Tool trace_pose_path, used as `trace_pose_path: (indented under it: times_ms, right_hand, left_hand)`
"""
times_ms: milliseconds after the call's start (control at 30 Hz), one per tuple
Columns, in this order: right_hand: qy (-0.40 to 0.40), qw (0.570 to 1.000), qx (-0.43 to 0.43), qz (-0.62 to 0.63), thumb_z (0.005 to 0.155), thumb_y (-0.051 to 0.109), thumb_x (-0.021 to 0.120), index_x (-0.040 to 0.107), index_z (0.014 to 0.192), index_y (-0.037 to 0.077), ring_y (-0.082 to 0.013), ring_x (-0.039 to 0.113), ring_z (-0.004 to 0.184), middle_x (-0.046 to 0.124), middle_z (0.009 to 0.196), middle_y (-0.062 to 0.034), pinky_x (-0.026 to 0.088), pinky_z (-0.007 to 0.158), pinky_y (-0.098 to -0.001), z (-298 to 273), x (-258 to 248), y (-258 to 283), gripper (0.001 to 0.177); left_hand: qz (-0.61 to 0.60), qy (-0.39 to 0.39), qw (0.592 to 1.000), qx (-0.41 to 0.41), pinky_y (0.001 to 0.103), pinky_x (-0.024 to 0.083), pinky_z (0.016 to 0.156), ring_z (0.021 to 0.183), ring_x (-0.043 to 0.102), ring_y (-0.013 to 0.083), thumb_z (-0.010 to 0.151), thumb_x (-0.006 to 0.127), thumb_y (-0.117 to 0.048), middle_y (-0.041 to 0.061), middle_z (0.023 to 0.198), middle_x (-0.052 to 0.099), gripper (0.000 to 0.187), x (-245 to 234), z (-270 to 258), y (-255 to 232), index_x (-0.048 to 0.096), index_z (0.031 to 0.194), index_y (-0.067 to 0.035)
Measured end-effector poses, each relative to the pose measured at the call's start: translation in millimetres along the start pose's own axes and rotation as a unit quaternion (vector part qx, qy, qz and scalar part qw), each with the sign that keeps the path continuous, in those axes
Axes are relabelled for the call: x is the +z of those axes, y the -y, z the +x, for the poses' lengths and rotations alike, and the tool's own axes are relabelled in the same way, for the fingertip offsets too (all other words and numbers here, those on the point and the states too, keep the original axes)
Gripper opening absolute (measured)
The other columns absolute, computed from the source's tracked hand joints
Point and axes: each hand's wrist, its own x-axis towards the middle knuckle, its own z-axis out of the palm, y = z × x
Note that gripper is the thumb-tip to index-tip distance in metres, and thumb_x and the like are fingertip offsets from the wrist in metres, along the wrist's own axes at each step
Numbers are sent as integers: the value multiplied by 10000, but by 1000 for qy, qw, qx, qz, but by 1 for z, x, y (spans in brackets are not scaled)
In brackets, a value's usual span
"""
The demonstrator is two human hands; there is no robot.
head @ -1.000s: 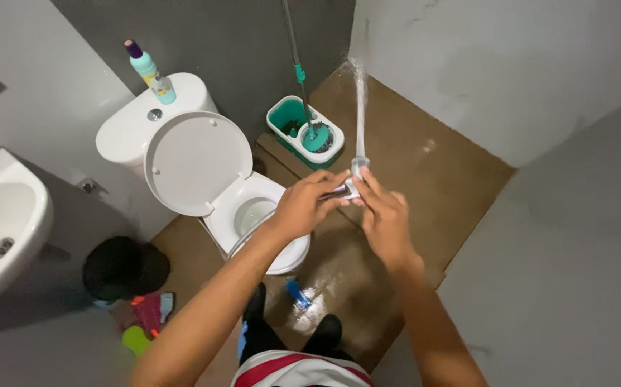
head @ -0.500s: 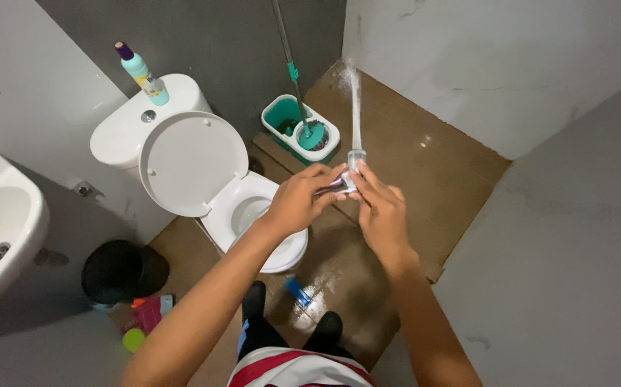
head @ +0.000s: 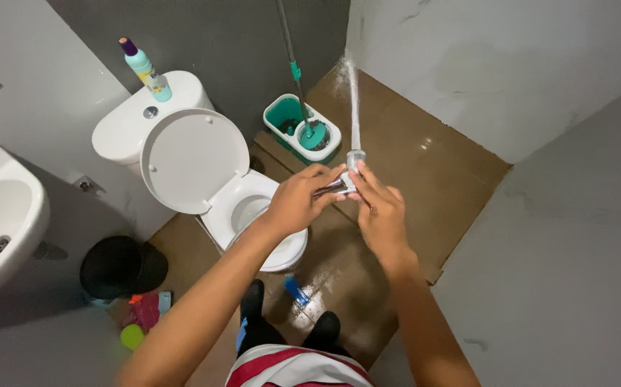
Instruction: The recorder is holding a bidet sprayer and letting water run through it, possibly to clean or test it.
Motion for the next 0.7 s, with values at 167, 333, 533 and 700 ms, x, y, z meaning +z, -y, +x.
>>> trace_pose_path:
  times_ms: [167, 333, 533, 700]
  right_hand:
    - [18, 999, 27, -11, 833, -92, 674, 704, 1320, 117, -264, 706, 1069, 639, 1439, -79, 492, 939, -357, -10, 6, -9, 530]
    - [34, 999, 11, -6, 786, -122, 635, 702, 1321, 87, -277, 722, 1118, 626, 1438, -119, 487, 908, -356, -2, -1, -11, 579]
    - [-8, 1000, 12, -8, 889, -58, 706, 701, 1314, 99, -263, 713, 1077, 636, 1444, -87, 492, 943, -347, 4, -8, -8, 453]
    - [36, 998, 30, -31, 809, -106, 660, 718, 1312, 91, -236, 726, 1019, 647, 1420, -99, 493, 941, -369, -2, -7, -13, 543]
  left_hand:
    - [14, 20, 1000, 16, 397, 532, 818, 996, 685, 303, 901, 764, -273, 77, 1153, 687, 523, 5, 1, 13, 633, 1396, -165]
    - [21, 11, 999, 36, 393, 536, 842, 1024, 696, 292, 919, 750, -247, 79, 1166, 681, 513, 7, 7, 16, 617, 1406, -155]
    - [-21, 18, 1000, 14, 383, 543, 813, 969, 703, 288, 893, 745, -278, 74, 1125, 678, 529, 0, 14, 0, 630, 1399, -172]
    - [34, 32, 998, 35, 407, 518, 831, 989, 686, 299, 898, 761, -319, 77, 1103, 675, 527, 10, 15, 15, 636, 1386, -162]
